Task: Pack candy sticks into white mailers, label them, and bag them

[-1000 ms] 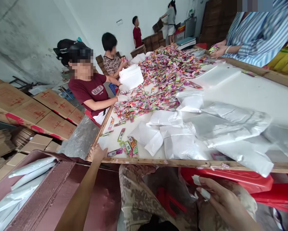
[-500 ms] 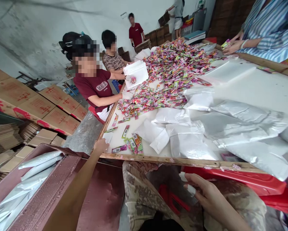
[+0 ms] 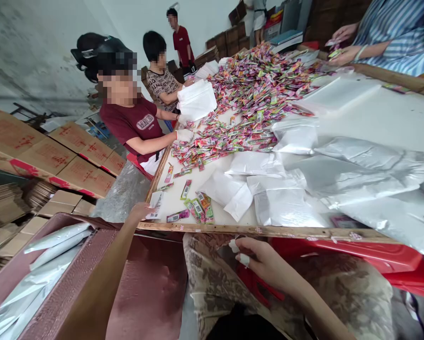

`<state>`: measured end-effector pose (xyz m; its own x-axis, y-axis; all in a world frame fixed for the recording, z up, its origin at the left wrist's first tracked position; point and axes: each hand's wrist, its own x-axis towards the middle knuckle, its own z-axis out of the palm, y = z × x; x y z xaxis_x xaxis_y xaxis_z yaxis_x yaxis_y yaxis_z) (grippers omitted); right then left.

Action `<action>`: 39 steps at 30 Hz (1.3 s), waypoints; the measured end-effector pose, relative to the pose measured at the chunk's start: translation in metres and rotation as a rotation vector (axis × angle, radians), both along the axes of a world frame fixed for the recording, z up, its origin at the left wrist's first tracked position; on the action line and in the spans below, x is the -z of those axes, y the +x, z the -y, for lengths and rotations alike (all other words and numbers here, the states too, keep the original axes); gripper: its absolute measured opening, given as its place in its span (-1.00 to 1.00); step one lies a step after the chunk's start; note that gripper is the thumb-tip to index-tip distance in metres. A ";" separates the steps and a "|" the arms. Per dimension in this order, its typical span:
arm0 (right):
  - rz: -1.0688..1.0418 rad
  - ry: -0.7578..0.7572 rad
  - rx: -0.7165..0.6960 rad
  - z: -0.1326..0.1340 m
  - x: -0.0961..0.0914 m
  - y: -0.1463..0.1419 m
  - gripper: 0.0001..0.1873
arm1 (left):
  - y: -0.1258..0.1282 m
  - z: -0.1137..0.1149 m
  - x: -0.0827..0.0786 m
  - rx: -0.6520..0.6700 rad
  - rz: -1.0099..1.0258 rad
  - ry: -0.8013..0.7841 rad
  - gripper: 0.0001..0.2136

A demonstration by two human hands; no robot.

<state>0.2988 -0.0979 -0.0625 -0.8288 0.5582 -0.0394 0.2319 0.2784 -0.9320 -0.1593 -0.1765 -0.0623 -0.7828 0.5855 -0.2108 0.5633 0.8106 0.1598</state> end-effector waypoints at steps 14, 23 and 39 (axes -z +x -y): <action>-0.019 -0.161 -0.035 0.014 0.021 -0.016 -0.86 | 0.026 0.011 -0.050 0.088 -0.427 0.070 -0.68; -0.016 0.214 -0.138 0.000 -0.001 -0.097 -0.86 | 0.036 0.001 -0.069 0.495 -0.657 0.120 -0.67; 0.005 0.642 -0.243 -0.038 -0.018 -0.323 -0.41 | 0.020 0.021 -0.026 0.527 -0.622 0.494 -0.54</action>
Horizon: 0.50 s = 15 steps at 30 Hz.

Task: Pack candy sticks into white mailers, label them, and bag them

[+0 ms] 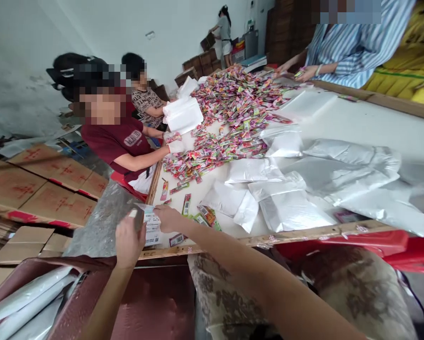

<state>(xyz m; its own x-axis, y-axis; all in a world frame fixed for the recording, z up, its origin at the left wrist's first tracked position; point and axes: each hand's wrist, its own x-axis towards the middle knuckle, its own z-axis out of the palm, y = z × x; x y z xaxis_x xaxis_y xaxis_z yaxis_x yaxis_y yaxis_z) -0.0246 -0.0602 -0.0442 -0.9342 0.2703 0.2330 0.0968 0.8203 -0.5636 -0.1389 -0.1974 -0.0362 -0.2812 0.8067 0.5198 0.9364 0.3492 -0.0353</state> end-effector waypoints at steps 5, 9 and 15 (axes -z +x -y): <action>-0.012 -0.114 0.028 -0.015 0.018 0.023 -0.52 | -0.012 -0.007 0.051 -0.365 0.250 -0.261 -0.32; -0.083 -0.271 0.037 -0.013 0.026 0.034 -0.51 | -0.018 -0.014 0.064 -0.491 0.215 -0.381 -0.34; -0.121 -0.446 0.076 -0.010 0.028 0.043 -0.42 | -0.006 -0.021 0.070 -0.582 0.272 -0.452 -0.46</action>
